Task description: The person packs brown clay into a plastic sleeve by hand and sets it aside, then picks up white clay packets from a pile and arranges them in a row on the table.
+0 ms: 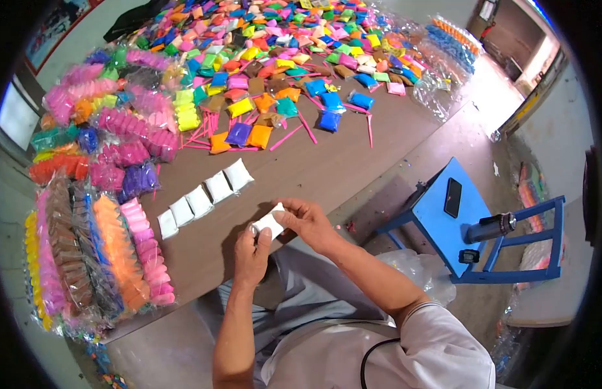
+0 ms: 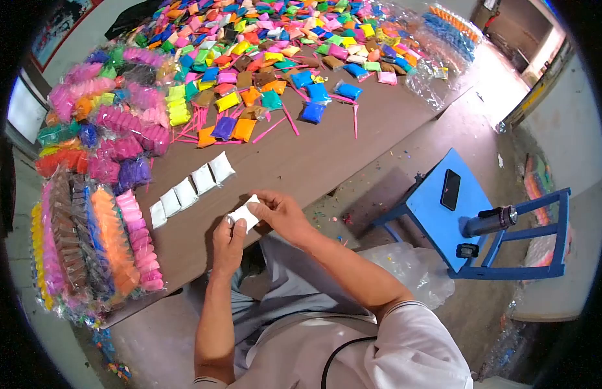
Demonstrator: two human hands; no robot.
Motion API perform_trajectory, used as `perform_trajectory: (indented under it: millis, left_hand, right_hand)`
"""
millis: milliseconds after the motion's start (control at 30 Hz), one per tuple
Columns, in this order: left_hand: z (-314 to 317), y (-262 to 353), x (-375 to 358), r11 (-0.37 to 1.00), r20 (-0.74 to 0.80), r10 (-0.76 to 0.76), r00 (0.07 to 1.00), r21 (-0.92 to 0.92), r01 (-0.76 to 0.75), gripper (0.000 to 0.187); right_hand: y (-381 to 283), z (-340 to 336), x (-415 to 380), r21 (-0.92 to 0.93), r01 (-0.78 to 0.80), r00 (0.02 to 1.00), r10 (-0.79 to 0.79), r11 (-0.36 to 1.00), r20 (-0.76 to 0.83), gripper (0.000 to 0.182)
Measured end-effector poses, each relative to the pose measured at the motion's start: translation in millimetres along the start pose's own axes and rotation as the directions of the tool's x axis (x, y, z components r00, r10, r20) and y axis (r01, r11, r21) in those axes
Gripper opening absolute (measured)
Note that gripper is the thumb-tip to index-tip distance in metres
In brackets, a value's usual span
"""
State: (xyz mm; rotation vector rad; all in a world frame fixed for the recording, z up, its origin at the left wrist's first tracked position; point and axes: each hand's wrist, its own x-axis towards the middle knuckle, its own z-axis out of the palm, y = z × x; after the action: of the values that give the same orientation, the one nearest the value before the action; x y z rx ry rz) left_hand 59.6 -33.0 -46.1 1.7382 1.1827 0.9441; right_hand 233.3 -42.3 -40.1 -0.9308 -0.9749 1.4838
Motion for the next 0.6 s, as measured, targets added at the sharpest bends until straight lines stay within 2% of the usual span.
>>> perform_trajectory:
  millis: [67, 100, 167, 233, 300, 333, 400, 433, 500, 533, 600]
  left_hand:
    - [1.0, -0.1, -1.7, 1.0, -0.01, -0.002, 1.0, -0.009, 0.002, 0.037]
    - [1.4, 0.5, -2.5, 0.999, -0.022, 0.01, 1.0, -0.035, -0.011, 0.037]
    - [1.0, 0.0, -2.9, 0.998, -0.035, 0.022, 0.999, -0.063, -0.024, 0.037]
    - [-0.4, -2.1, -3.4, 0.996, 0.002, -0.026, 1.0, -0.081, 0.026, 0.036]
    - [-0.5, -1.2, -2.2, 0.998, -0.002, -0.002, 1.0, -0.069, 0.002, 0.036]
    - [-0.9, -0.7, -2.6, 0.998, -0.003, 0.021, 1.0, -0.054, -0.021, 0.036]
    - [-1.9, -2.3, -2.1, 0.997, 0.001, 0.023, 1.0, -0.076, -0.023, 0.036]
    - [-3.0, -2.7, -1.3, 0.995, 0.005, 0.028, 1.0, -0.098, -0.027, 0.036]
    - [-6.4, 0.1, -1.4, 0.996, 0.005, 0.033, 0.999, -0.089, -0.033, 0.036]
    - [-8.0, 1.1, -1.9, 0.996, 0.01, 0.036, 0.999, -0.081, -0.035, 0.036]
    - [-9.5, -2.3, -2.6, 0.995, -0.009, 0.025, 1.0, -0.092, -0.026, 0.037]
  right_hand:
    - [-6.9, 3.5, -0.3, 0.152, -0.126, 0.983, 0.145, 0.98, -0.116, 0.017]
    - [-9.9, 2.7, -2.0, 0.149, -0.123, 0.984, 0.141, 0.981, -0.114, 0.017]
    - [-11.7, 0.8, -9.0, -0.007, -0.206, 0.979, 0.206, 0.979, 0.011, 0.017]
    - [-6.5, 3.0, -11.2, -0.033, -0.194, 0.981, 0.193, 0.98, -0.032, 0.021]
    - [-10.9, 9.2, -12.2, 0.033, -0.078, 0.995, 0.08, 0.996, -0.059, 0.022]
    - [-6.4, 7.4, -9.9, 0.033, -0.08, 0.995, 0.082, 0.996, -0.057, 0.022]
    - [3.5, -0.6, -0.2, -0.074, 0.026, 1.0, -0.026, 0.997, 0.001, 0.021]
    - [0.7, -2.6, 3.3, -0.075, 0.029, 1.0, -0.029, 0.997, 0.004, 0.021]
    - [-5.9, -7.9, 9.1, -0.126, -0.027, 0.988, 0.046, 0.992, 0.147, 0.02]
    - [-11.0, -6.6, 8.3, -0.127, -0.024, 0.987, 0.044, 0.992, 0.154, 0.02]
    - [-23.1, -0.8, 7.1, -0.089, -0.205, 0.972, 0.213, 0.975, 0.099, 0.022]
